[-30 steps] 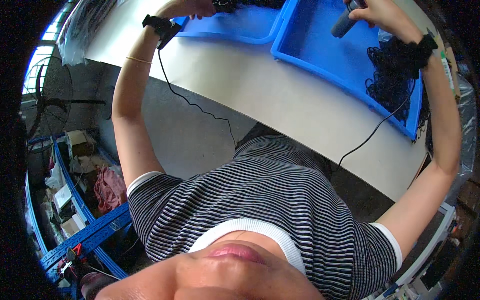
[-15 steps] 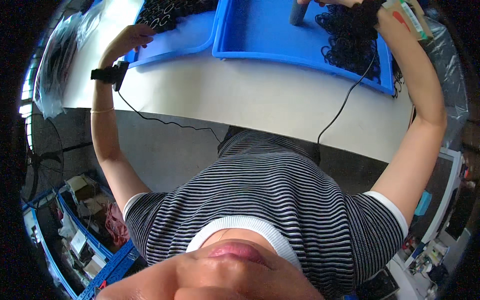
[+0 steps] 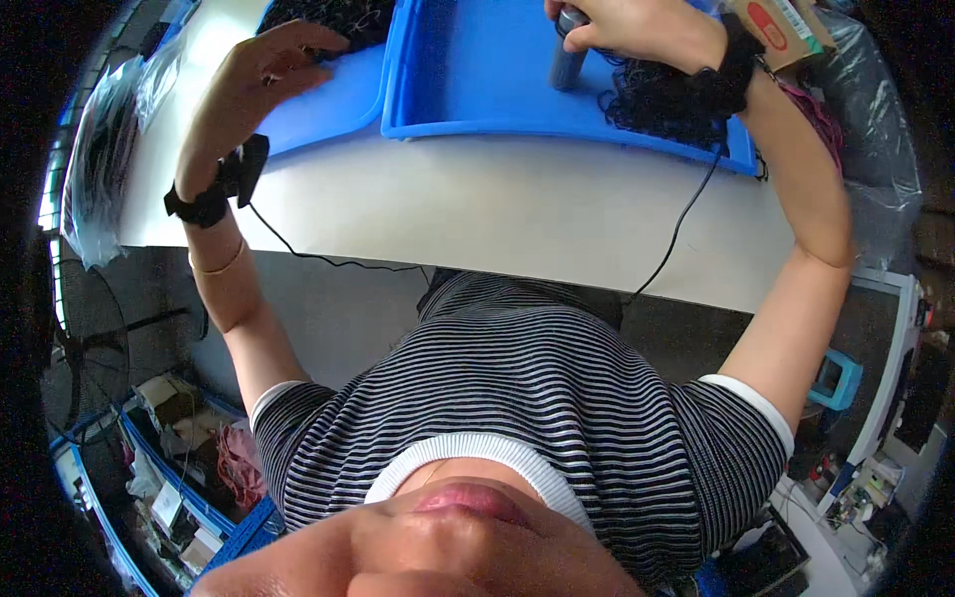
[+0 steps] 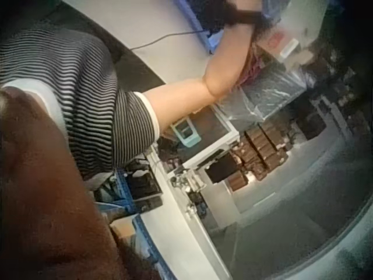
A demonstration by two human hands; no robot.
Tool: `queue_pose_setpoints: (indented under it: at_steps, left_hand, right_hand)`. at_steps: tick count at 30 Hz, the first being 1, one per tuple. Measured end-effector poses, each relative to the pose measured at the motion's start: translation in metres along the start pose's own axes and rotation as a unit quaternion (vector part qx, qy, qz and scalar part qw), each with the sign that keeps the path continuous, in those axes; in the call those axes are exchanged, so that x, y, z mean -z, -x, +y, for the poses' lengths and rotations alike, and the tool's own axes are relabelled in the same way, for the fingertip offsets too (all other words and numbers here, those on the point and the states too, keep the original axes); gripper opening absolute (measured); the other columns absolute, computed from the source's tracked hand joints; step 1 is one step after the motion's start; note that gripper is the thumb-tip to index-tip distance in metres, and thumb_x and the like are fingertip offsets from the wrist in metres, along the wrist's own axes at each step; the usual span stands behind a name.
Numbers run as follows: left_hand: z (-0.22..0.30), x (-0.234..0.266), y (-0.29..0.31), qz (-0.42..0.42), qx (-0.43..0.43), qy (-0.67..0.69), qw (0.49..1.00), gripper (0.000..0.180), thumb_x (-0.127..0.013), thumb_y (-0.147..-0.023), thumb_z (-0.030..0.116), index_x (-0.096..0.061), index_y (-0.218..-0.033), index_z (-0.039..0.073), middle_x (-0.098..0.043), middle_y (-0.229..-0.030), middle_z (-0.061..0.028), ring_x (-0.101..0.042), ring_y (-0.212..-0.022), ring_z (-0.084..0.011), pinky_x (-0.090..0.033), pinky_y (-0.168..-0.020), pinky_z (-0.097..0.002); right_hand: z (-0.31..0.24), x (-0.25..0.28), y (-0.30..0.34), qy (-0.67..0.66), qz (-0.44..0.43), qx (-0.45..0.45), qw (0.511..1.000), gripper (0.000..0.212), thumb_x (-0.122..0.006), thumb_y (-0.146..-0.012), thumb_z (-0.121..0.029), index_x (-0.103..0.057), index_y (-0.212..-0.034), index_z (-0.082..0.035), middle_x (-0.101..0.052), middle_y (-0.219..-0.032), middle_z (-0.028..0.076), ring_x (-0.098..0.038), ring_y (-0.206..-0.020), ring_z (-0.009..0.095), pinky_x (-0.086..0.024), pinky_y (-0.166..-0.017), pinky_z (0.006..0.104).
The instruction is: The recorder is assembling small black circular components onto a metal cylindrical jig at an assembly workbench.
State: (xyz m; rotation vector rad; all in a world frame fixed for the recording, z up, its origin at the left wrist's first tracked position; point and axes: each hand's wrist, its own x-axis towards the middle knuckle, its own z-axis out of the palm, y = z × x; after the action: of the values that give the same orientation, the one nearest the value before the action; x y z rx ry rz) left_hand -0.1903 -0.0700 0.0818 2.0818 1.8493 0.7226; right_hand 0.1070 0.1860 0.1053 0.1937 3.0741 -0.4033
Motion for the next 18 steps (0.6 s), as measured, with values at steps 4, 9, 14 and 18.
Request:
queue_pose_setpoints:
  at_steps: [4,9,14,18]
  left_hand:
    - [0.066,-0.011,-0.034,-0.012,-0.012,0.007,1.0,0.028,-0.075,-0.093,0.013,-0.072,-0.119,0.006,-0.075,-0.101,-0.0056,-0.07,-0.082,-0.014,-0.056,-0.073,-0.0282]
    - [0.107,-0.016,-0.071,-0.011,0.017,0.029,0.999,0.031,-0.08,-0.089,0.015,-0.072,-0.115,0.002,-0.075,-0.083,-0.0111,-0.069,-0.07,-0.018,-0.055,-0.066,-0.0307]
    - [0.108,-0.024,-0.09,-0.008,-0.039,0.027,0.999,0.029,-0.08,-0.088,0.014,-0.072,-0.113,0.001,-0.075,-0.088,-0.0113,-0.07,-0.074,-0.018,-0.056,-0.068,-0.0315]
    - [0.117,-0.028,-0.097,0.013,-0.014,0.05,0.999,0.033,-0.081,-0.087,0.013,-0.071,-0.117,0.002,-0.075,-0.099,-0.0098,-0.07,-0.079,-0.0167,-0.056,-0.071,-0.0308]
  right_hand:
    - [-0.003,-0.002,0.003,-0.02,0.016,-0.007,1.0,0.029,-0.076,-0.08,-0.013,-0.068,-0.101,0.005,-0.069,-0.082,0.018,-0.069,-0.081,0.034,-0.053,-0.076,0.0422]
    - [0.001,-0.004,0.012,-0.036,0.042,-0.017,0.998,0.037,-0.081,-0.079,-0.016,-0.066,-0.106,0.004,-0.07,-0.086,0.019,-0.069,-0.084,0.035,-0.053,-0.078,0.0421]
    - [0.003,-0.009,0.02,-0.023,0.063,-0.027,0.997,0.045,-0.085,-0.078,-0.019,-0.066,-0.111,0.003,-0.069,-0.094,0.019,-0.068,-0.09,0.034,-0.052,-0.079,0.0416]
    - [-0.005,-0.001,0.027,-0.093,0.061,-0.036,0.993,0.055,-0.086,-0.078,-0.02,-0.063,-0.123,0.0,-0.069,-0.094,0.018,-0.068,-0.089,0.032,-0.053,-0.082,0.0408]
